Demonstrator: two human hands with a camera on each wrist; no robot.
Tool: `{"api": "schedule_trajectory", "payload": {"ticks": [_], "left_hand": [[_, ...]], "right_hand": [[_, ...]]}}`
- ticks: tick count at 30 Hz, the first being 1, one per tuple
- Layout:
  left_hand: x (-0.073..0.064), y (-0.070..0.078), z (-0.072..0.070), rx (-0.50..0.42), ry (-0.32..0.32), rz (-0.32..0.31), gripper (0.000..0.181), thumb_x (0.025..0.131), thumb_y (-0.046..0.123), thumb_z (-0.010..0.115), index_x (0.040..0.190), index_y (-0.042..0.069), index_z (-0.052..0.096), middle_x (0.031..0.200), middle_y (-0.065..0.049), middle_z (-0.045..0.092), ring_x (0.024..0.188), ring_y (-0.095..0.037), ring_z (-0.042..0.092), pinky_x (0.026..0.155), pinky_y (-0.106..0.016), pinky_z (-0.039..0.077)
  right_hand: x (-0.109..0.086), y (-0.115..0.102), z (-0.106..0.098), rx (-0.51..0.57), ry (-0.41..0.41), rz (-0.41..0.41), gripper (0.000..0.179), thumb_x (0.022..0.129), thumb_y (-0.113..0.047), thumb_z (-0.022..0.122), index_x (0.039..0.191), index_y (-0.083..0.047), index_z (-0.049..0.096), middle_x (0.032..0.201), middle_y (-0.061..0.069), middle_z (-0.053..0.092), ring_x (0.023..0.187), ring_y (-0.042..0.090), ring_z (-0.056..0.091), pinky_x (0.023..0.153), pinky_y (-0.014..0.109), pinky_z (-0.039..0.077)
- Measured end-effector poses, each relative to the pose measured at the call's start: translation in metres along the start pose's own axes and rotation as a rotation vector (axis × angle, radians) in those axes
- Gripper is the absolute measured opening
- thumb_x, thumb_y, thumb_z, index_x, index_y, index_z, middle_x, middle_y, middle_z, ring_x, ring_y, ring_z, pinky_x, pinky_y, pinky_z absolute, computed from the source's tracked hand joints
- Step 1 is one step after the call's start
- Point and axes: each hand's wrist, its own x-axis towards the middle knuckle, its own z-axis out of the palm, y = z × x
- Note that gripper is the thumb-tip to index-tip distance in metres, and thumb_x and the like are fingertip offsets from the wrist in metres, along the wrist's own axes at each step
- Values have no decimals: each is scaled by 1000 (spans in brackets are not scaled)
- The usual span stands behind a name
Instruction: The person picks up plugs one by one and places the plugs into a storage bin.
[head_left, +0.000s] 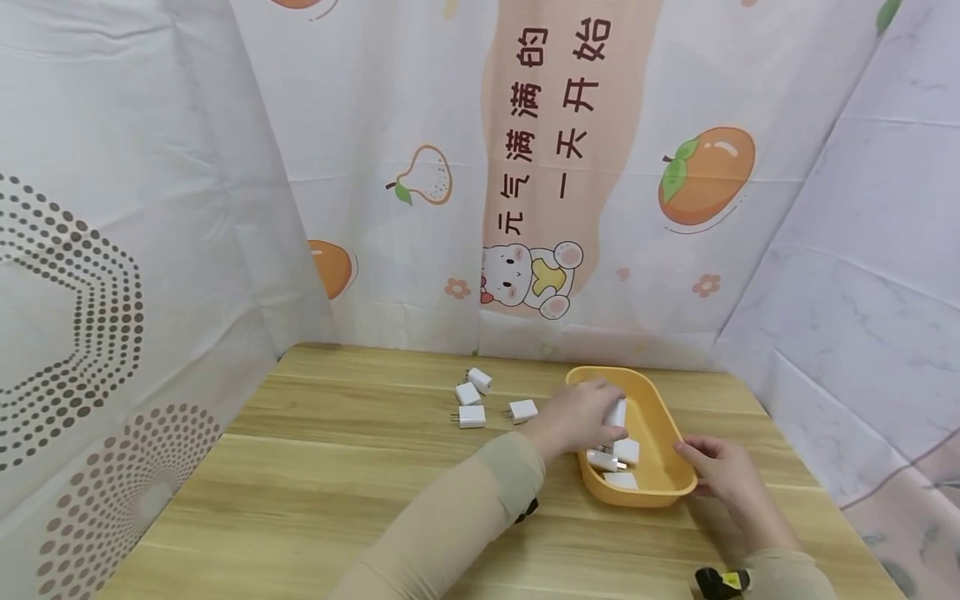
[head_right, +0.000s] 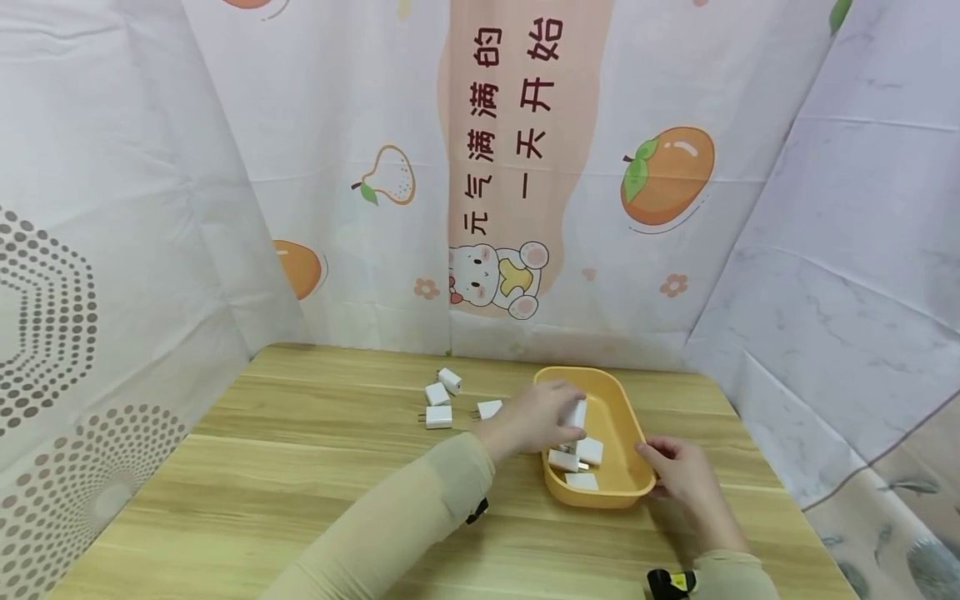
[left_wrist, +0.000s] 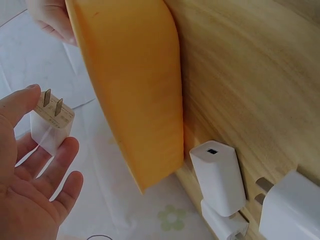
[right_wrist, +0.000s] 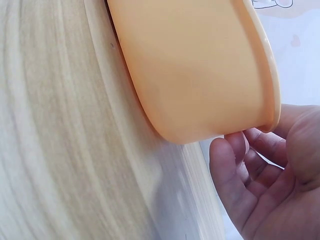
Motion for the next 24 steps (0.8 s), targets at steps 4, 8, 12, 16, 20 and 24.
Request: {"api": "schedule_trajectory", "payload": {"ticks": [4,8,12,16,20,24], "left_hand": [[2,2,5,10,-26,-18,54,91,51,73,137,25,61,133,10,60,108,-4,58,89,-20,47],[4,3,11,51,-73,-31,55,92,52,72,139,27,59,137,11,58,112,-6,58,93,-23,48],[5,2,16,89,-109,-38,58,92,49,73,144,30,55,141,13,55,122,-5,55,100,-25,46],[4,1,17,88,-120,-48,57,94,45,72,145,30,54,144,13,54,127,-6,53,104,-27,43],[4,0,16,77,-116,-42,52,94,44,71,142,29,58,143,12,55,127,-8,54,105,-29,43],[4,-1,16,83,-119,-40,49,94,46,71,139,30,59,141,13,56,126,-8,55,105,-32,43]], "right_hand": [[-1,0,0,7,-2,-1,52,103,-29,64,132,14,56,115,23,68,84,19,69,66,39,61],[-2,-1,0,12,-5,-1,52,103,-28,63,132,14,56,114,22,68,84,19,69,67,39,61],[-2,-2,0,17,-9,-3,52,103,-28,64,132,15,56,114,23,68,85,21,70,67,39,61],[-2,-2,1,13,-13,-3,53,103,-28,64,132,15,56,114,23,68,86,21,69,67,39,62],[-2,-1,1,13,-11,-6,53,103,-27,63,133,15,55,114,24,68,85,21,70,67,39,62],[-2,-1,0,22,-9,-6,52,103,-26,63,132,16,55,113,23,68,84,21,70,67,39,62]]}}
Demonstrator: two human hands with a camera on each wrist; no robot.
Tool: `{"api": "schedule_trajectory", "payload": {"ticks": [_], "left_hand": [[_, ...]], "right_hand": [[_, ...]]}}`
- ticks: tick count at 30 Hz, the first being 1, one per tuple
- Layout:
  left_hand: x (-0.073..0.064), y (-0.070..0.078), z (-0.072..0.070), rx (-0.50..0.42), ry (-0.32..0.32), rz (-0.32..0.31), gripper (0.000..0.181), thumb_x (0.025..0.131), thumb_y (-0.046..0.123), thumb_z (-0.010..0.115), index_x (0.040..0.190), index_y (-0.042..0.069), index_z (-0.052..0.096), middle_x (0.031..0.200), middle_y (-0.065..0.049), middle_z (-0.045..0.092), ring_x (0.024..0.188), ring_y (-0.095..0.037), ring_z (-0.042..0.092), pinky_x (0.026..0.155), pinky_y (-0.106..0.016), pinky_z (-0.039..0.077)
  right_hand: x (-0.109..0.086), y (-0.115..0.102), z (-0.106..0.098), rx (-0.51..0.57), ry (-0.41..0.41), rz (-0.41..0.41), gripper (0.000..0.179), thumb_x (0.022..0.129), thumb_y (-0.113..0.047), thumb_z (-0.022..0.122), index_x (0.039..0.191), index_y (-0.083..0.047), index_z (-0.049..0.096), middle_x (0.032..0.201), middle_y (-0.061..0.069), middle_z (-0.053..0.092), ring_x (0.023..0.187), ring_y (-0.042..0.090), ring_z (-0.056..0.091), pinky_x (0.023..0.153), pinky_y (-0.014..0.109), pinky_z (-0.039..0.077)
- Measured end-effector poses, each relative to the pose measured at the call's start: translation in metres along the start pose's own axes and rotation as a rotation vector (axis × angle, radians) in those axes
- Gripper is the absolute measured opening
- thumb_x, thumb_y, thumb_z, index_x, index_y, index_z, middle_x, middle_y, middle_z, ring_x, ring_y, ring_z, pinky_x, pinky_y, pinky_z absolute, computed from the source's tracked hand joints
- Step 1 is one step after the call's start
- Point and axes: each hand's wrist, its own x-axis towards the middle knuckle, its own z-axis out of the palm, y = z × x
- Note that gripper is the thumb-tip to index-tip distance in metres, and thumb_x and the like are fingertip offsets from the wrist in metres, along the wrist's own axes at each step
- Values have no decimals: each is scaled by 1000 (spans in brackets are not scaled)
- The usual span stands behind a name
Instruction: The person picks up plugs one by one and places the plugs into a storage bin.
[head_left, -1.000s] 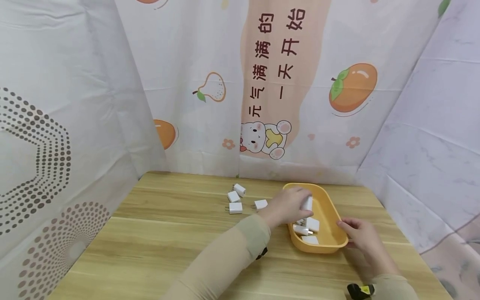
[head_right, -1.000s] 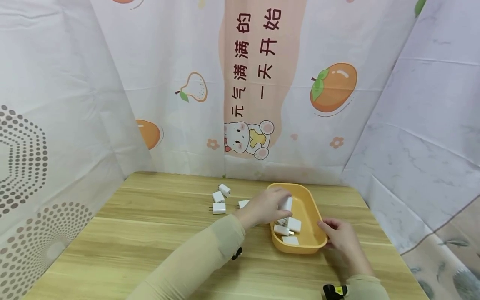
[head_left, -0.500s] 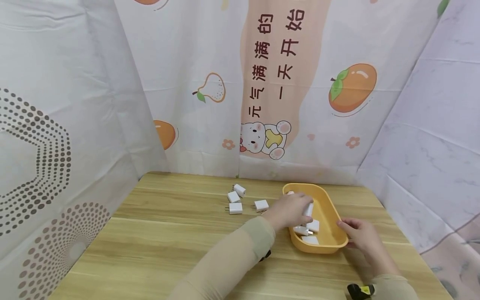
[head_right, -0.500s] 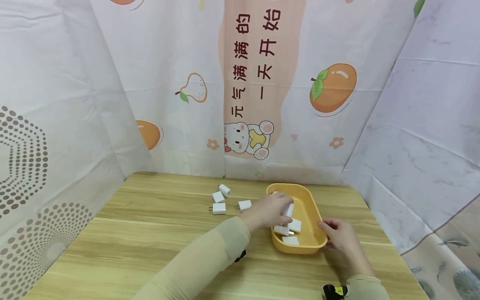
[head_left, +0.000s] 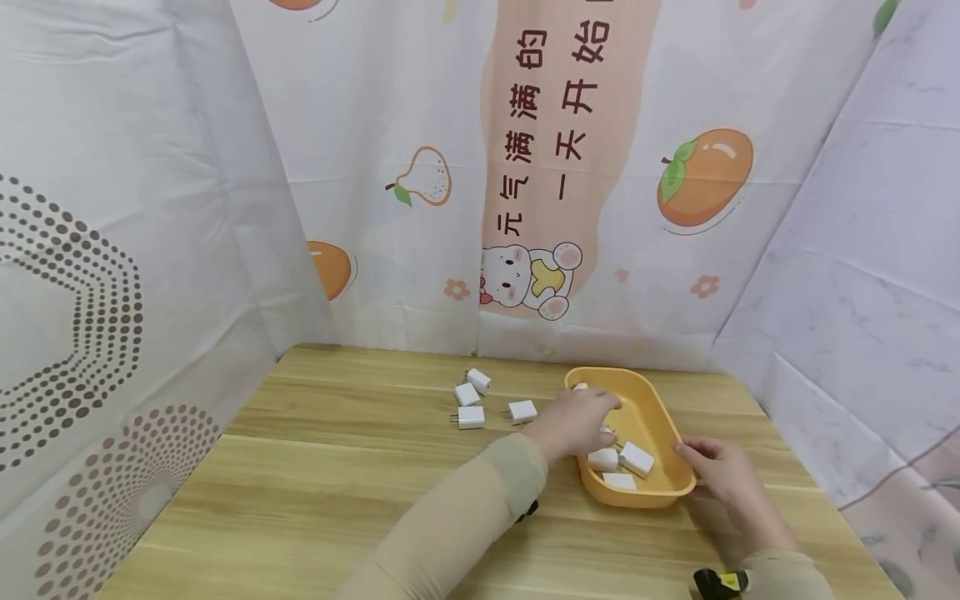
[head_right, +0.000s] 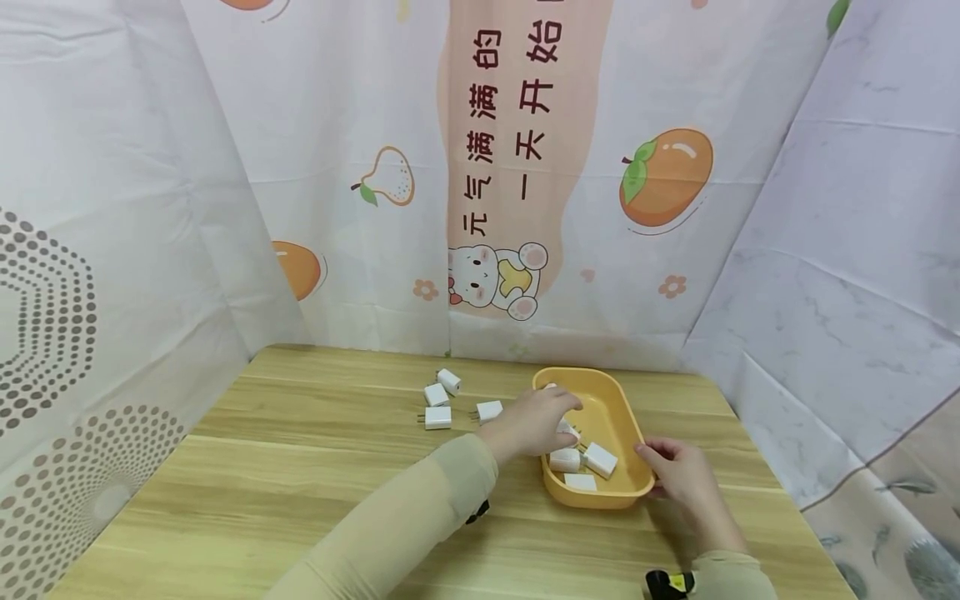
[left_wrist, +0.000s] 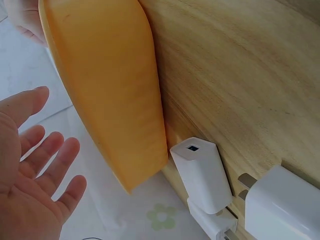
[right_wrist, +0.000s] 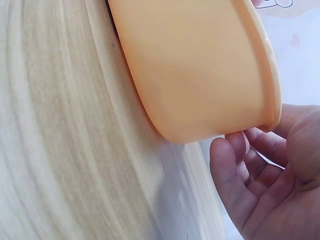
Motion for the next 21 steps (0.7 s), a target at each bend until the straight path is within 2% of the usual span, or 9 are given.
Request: {"api": "schedule_trajectory", "payload": {"ticks": [5,10,16,21], "left_hand": [[-1,-1,0,18,8,9,48,94,47,71,137,30,61,139,13,57,125,-7,55,104,-33,44],[-2,0,-4,-1,-1,13,49,95,47,70,140,30,59,141,12,56,124,-8,55,103,-32,45],[-3,-4,-15,21,11,42,50,96,47,68,140,27,58,140,11,58,127,-8,54,106,-29,43],[-8,-10,-28,12,26,38,50,96,48,68,141,26,59,140,11,57,129,-7,52,108,-34,41]], "right_hand": [[-1,0,0,10,3,5,51,103,-26,63,131,16,55,111,22,69,83,21,70,66,39,61],[-1,-1,0,12,9,7,50,103,-25,63,131,16,55,109,21,69,82,22,70,66,39,61],[-3,-4,1,9,12,7,49,103,-25,64,130,16,56,108,21,69,82,22,70,66,39,61],[-3,-3,1,11,15,9,50,102,-24,64,130,16,56,106,20,70,81,22,70,65,38,61]]}}
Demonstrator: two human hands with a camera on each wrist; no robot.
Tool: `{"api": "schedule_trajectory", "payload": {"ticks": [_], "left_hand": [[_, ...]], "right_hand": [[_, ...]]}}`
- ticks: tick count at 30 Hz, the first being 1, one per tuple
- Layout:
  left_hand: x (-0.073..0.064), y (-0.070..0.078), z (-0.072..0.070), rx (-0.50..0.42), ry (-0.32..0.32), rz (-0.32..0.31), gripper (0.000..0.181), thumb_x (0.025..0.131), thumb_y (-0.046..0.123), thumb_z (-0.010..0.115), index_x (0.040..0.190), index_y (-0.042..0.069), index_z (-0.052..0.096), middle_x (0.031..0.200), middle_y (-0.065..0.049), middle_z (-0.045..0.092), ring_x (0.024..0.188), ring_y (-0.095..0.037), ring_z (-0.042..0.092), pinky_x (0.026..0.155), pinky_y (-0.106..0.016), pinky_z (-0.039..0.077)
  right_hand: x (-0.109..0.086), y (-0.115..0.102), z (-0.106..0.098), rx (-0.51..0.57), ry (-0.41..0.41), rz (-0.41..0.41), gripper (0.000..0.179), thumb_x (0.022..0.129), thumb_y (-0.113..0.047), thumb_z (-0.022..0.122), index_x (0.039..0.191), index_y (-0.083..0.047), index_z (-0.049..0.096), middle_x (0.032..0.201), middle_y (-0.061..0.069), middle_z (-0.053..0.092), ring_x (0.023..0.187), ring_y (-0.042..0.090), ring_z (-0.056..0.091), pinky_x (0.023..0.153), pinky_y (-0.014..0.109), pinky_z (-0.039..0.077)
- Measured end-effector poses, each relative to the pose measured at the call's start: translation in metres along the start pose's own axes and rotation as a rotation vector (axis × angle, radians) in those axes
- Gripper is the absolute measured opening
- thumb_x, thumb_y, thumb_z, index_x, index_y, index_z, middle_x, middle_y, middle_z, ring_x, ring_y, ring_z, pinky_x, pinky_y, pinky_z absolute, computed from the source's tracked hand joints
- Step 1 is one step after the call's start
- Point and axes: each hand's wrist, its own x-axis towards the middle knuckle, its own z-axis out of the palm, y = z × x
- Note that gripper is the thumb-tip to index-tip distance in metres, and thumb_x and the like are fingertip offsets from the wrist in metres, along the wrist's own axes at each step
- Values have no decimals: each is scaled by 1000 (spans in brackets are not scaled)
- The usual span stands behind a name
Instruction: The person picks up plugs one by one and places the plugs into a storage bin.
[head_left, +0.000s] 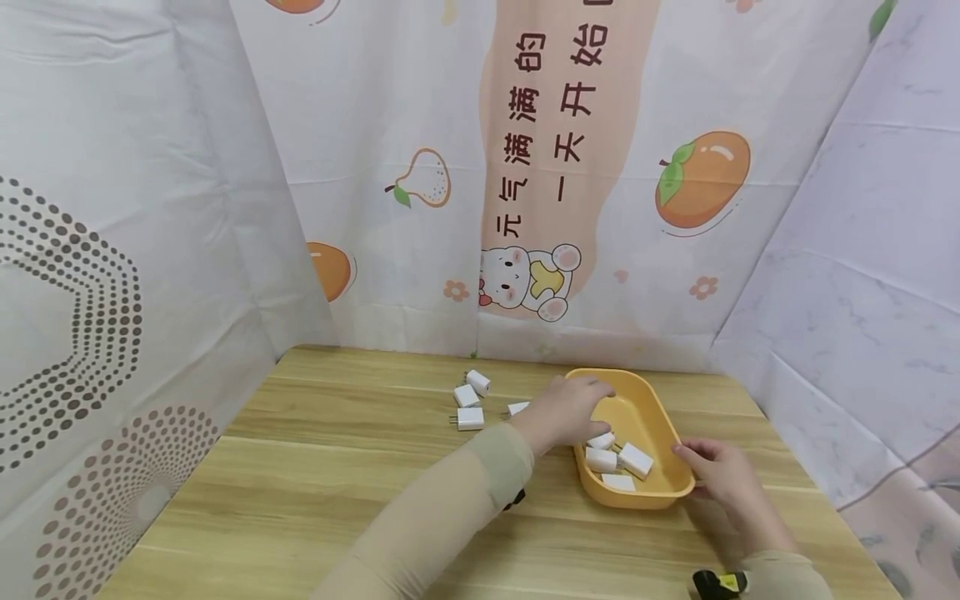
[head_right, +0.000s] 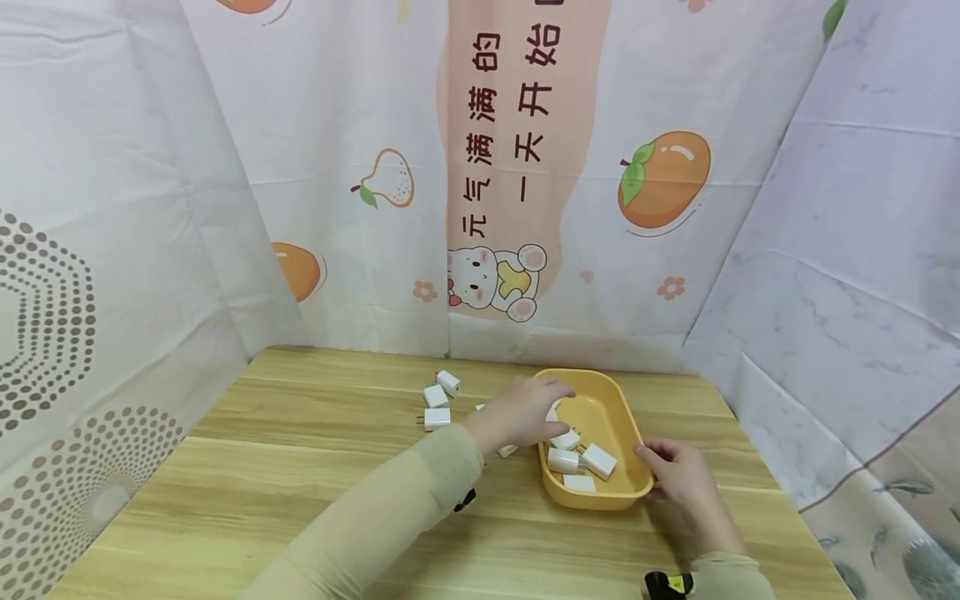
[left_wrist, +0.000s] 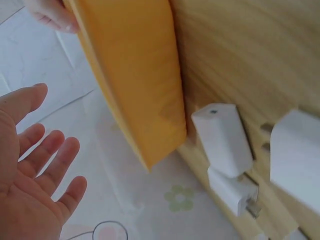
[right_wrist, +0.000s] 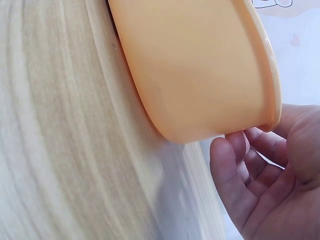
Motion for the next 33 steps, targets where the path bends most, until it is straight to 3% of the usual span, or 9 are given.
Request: {"api": "schedule_trajectory", "payload": {"ticks": [11,18,25,33], "left_hand": [[-18,-21,-16,-33,50,21,52,96,46,69,142,25,58,140,8,57,127,-11,53,109,-36,39],[-34,-33,-28,-69,69,-6,51,95,45,70,141,25,58,141,9,57,130,-11,51,110,-37,38],[-54,-44,-40,-138,105,6,54,94,43,72,142,22,58,140,9,58,132,-10,50,113,-38,35],[-72,-67,-47,-91,161,21,52,94,44,73,138,18,61,135,5,62,127,-14,55,108,-41,40]], "right_hand": [[1,4,-1,1,3,6,51,102,-26,65,130,15,56,105,17,70,80,20,69,65,38,61],[1,4,1,14,0,-5,50,103,-23,64,131,16,55,105,18,70,79,21,70,65,38,61],[2,4,1,-1,3,-3,52,103,-27,64,132,15,55,106,19,70,79,21,70,64,38,61],[3,5,0,4,2,3,54,103,-28,64,133,16,53,107,19,70,79,21,70,65,38,61]]}}
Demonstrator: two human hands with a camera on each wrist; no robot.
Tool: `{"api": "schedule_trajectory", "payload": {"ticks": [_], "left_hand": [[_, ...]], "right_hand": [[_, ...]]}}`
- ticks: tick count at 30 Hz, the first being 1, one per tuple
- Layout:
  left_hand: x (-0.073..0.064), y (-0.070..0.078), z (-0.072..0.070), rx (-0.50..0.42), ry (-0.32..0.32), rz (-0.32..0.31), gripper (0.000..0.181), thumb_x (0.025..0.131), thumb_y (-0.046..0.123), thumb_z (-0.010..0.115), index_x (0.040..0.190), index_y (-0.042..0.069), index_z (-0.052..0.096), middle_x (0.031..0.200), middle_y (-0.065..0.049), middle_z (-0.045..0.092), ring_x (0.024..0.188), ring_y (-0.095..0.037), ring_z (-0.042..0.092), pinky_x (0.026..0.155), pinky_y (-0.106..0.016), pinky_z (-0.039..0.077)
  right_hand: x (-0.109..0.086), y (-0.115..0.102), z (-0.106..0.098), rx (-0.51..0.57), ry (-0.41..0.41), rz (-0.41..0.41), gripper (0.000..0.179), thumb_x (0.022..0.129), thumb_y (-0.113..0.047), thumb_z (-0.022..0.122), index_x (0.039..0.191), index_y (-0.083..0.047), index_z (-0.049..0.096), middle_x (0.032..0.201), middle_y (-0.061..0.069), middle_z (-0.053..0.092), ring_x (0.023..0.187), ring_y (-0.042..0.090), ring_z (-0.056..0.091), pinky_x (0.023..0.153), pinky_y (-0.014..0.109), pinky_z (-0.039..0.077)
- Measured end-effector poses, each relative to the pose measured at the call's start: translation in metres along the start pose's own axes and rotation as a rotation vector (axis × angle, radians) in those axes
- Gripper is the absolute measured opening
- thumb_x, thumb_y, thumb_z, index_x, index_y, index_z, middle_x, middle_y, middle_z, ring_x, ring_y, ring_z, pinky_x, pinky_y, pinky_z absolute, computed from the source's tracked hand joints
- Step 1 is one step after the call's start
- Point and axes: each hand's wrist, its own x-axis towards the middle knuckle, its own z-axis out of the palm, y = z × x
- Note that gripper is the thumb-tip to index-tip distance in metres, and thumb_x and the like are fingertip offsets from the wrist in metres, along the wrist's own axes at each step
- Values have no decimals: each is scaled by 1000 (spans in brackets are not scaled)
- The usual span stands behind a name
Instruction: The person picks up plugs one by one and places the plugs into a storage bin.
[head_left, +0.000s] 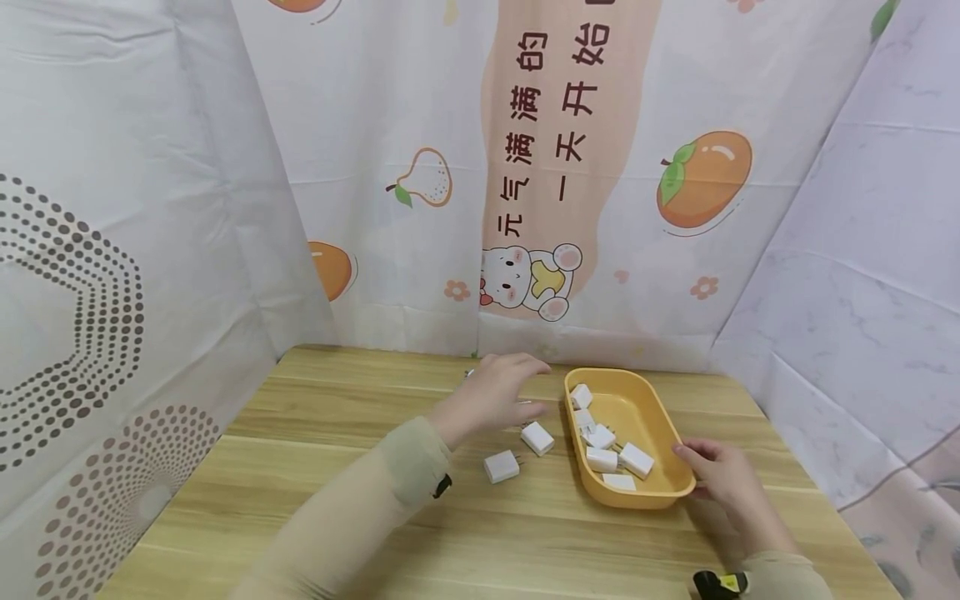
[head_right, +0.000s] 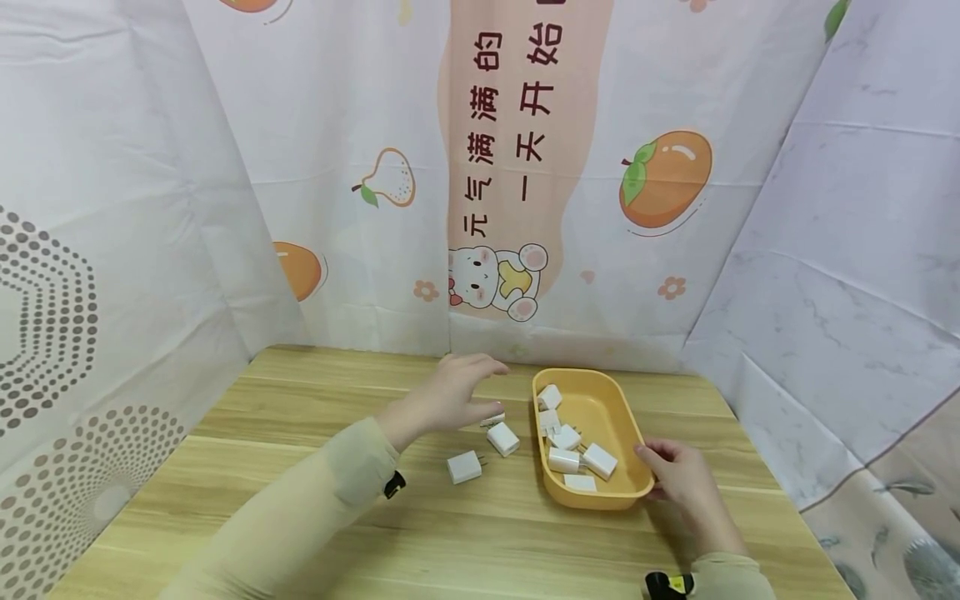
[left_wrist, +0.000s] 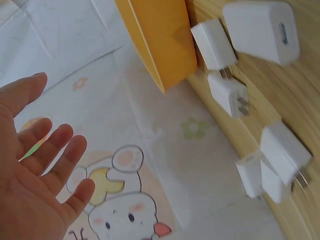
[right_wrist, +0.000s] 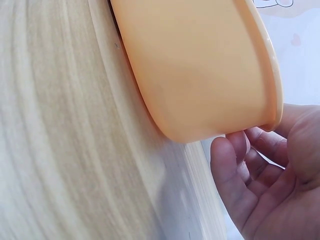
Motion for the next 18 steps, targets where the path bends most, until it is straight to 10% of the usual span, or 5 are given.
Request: {"api": "schedule_trajectory", "payload": {"ticks": [18], "left_hand": [[-26,-26,-16,-56,26,-46,52,93,39,75,136,14,62,133,-1,64,124,-20,57,108,-47,39]], "right_hand": [[0,-2,0,-3,-5,9,54,103,-27,63,133,16,53,108,20,69,80,22,70,65,38,61]]}}
